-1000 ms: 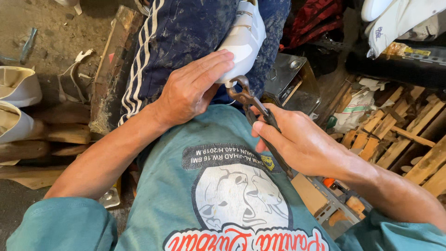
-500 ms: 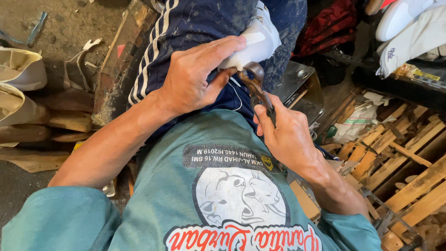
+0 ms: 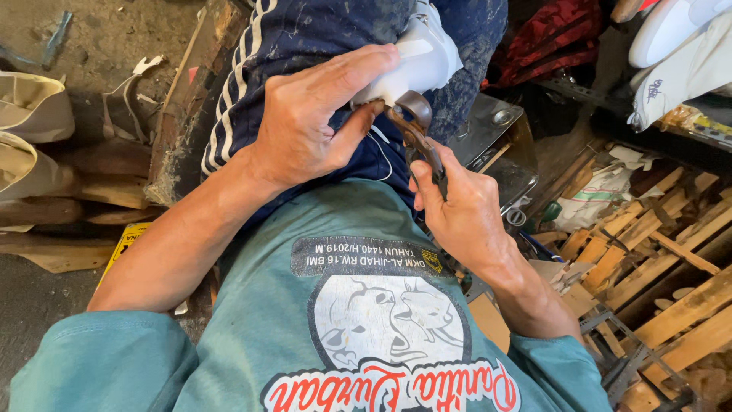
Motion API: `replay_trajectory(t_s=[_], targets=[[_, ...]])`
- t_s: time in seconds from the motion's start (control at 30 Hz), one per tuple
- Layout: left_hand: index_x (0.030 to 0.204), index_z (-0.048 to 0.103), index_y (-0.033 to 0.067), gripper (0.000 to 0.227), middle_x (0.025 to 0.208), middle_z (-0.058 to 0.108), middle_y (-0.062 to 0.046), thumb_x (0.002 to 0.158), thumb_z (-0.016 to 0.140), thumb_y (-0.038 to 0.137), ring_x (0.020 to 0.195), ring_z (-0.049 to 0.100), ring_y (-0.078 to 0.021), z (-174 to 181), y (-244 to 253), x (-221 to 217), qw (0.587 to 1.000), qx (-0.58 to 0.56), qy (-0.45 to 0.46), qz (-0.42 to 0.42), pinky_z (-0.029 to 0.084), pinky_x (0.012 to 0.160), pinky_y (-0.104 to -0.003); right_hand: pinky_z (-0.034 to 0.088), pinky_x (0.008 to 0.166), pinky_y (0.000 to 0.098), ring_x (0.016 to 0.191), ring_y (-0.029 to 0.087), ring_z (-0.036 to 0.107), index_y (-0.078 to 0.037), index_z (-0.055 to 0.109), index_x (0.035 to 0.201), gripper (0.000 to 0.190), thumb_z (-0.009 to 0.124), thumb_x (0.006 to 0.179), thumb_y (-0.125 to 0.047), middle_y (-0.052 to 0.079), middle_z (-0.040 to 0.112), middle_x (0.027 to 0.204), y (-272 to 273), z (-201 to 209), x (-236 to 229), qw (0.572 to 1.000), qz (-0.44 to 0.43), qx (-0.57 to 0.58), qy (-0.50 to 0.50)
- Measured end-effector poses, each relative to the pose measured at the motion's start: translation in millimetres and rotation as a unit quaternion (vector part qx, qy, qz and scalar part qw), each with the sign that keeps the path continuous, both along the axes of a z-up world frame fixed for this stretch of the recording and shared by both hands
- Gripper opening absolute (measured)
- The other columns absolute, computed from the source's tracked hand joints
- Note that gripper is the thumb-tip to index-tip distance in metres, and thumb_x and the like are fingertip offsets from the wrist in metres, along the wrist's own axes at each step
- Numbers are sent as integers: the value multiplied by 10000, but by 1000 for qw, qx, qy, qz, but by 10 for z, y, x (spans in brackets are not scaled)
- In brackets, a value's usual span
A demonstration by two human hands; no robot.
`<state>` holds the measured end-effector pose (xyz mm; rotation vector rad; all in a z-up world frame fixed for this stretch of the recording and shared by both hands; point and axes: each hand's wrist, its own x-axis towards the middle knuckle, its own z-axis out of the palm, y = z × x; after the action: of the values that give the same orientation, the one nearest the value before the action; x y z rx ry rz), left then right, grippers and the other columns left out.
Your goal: The person holds a white shoe on their lap and uses a curved metal tool to press and shape the upper and toe areas. They repeatedly rotate the shoe to work different sides, then use pliers to pull and adjust the shoe opening. The shoe remains in hand throughout the process.
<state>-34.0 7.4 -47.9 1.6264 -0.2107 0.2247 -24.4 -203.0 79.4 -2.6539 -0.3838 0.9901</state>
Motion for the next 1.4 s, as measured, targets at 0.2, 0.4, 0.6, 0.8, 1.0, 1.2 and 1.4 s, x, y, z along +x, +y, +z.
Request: replay_trajectory(t_s=[0.2, 0.4, 0.6, 0.8, 1.0, 1.2, 1.4], targets=[[1418, 549, -4, 465, 1411, 653, -207, 996, 735, -63, 1292, 704, -295, -11, -50, -32, 1000, 21, 11, 21, 565, 1109, -360, 521, 646, 309, 556, 113, 650, -25, 547, 1356, 353, 464, 1102, -255, -53, 668, 717, -66, -64, -9, 999, 17, 15, -28], [1394, 559, -9, 390, 1376, 675, -175, 1045, 713, 75, 1222, 737, -289, -31, -92, -93, 998, 13, 43, 54, 585, 1052, -360, 534, 658, 314, 600, 123, 659, -16, 540, 1366, 342, 485, 1106, -231, -14, 689, 767, -120, -59, 10, 997, 39, 38, -57], [1404, 532, -68, 345, 1394, 640, -235, 1092, 621, 48, 1261, 721, -345, -5, -120, -130, 997, 49, -37, 47, 600, 1101, -409, 540, 643, 351, 646, 181, 729, -21, 572, 1311, 294, 501, 1082, -192, 0, 724, 741, -248, -15, 144, 992, 121, 37, -10], [1493, 345, 9, 614, 1554, 414, -236, 902, 515, 4, 1502, 429, -407, 157, -79, -139, 991, -87, 64, -75, 332, 1308, -512, 531, 632, 443, 889, 313, 747, -21, 622, 1227, 223, 601, 1045, -148, 121, 756, 1145, -218, -113, 147, 979, 186, 48, -62], [1368, 482, 40, 360, 1398, 502, -149, 1115, 387, 278, 1443, 446, -297, 251, -254, -88, 969, -198, 148, 4, 329, 1268, -446, 506, 600, 457, 883, 331, 731, -43, 617, 1238, 232, 583, 1047, -170, 97, 758, 1101, -228, -150, 177, 985, 165, 30, -50], [1290, 527, 47, 286, 1343, 551, -151, 1060, 443, 195, 1335, 529, -269, 216, -261, 23, 970, -177, 165, 20, 387, 1168, -384, 459, 564, 477, 812, 361, 688, -65, 615, 1208, 191, 573, 1057, -174, 90, 728, 971, -240, -184, 284, 982, 178, 13, -55], [1357, 427, -5, 316, 1335, 490, -222, 1118, 393, 200, 1271, 530, -335, 102, -262, 70, 992, -95, 75, 21, 414, 1130, -413, 494, 787, 441, 950, 351, 680, 10, 606, 1246, 243, 540, 1072, -146, 146, 695, 1077, -251, -107, 386, 982, 178, 65, -23]])
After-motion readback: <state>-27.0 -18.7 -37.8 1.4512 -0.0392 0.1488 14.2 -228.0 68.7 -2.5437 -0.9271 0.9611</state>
